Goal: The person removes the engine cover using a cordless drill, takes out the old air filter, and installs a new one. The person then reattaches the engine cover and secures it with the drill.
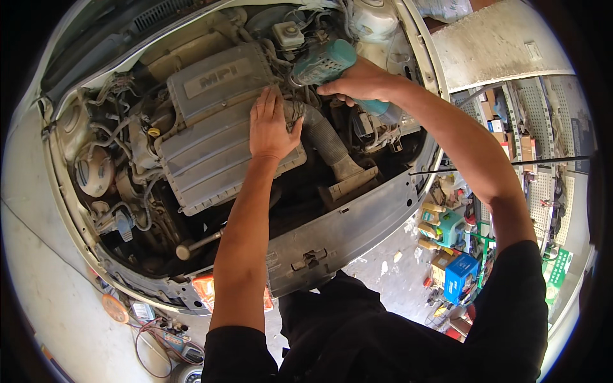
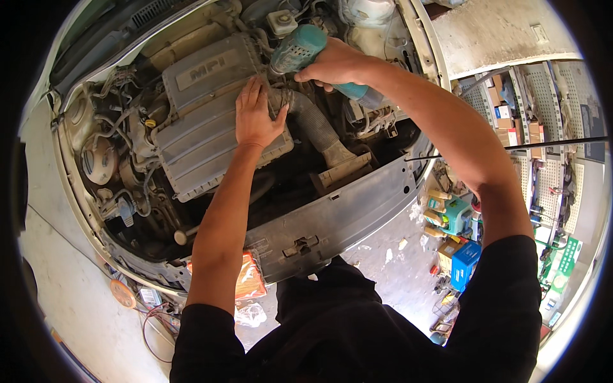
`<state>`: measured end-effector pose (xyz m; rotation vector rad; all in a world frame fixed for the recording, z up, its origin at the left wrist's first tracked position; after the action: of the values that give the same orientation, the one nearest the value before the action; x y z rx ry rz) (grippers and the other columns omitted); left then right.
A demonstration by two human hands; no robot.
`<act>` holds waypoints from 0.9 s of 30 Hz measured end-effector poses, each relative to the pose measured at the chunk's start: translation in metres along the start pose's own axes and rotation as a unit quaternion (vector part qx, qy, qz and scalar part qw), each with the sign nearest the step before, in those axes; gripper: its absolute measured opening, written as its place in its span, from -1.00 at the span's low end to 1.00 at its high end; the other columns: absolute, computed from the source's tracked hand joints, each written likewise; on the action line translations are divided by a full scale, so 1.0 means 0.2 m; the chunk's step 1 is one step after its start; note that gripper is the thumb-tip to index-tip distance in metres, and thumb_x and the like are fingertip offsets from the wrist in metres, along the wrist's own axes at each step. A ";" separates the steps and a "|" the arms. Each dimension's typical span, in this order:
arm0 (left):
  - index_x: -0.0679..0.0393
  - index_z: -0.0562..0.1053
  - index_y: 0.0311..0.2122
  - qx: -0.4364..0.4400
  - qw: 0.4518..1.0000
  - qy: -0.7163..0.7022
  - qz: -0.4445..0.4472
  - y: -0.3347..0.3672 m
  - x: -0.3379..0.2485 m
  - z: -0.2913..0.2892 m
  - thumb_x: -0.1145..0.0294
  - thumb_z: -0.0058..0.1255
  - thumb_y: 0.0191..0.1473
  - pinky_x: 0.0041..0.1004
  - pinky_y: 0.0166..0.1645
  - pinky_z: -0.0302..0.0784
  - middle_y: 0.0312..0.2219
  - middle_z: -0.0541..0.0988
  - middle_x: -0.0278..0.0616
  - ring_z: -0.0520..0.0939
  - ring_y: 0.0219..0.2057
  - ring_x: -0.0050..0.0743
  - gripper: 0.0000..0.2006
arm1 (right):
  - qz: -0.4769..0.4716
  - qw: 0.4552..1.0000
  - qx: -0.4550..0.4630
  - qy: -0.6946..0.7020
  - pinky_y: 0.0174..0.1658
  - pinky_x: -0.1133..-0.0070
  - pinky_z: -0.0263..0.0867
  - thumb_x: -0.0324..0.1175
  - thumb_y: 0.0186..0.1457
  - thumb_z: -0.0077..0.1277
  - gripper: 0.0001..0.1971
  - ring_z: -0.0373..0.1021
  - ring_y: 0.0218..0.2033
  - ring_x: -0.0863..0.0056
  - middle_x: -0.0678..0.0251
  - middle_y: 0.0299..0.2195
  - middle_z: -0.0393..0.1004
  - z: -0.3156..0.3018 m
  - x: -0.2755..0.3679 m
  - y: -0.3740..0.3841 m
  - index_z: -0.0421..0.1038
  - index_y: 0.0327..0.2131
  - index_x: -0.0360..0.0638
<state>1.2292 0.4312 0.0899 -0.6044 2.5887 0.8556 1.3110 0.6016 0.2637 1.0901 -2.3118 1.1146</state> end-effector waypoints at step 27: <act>0.32 0.59 -0.02 0.022 1.000 0.002 0.004 0.00 -0.01 -0.01 0.08 0.28 0.06 -0.06 0.45 0.14 0.26 0.43 -0.05 0.29 0.38 -0.11 -0.48 | 0.055 0.998 -0.007 -0.026 -0.42 0.36 0.42 -0.36 0.16 0.21 -0.79 0.46 -0.63 0.45 0.24 -0.58 0.51 0.06 0.12 0.28 0.51 -0.43 -0.33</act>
<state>1.2299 0.4310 0.0925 -0.5850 2.6088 0.7974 1.2531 0.6019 0.2424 1.0069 -2.4426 1.1199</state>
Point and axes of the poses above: each hand's wrist, its own y-axis towards the middle knuckle, its own z-axis out of the palm, x = y × z, the point moved 3 cm from there along y, towards the middle knuckle
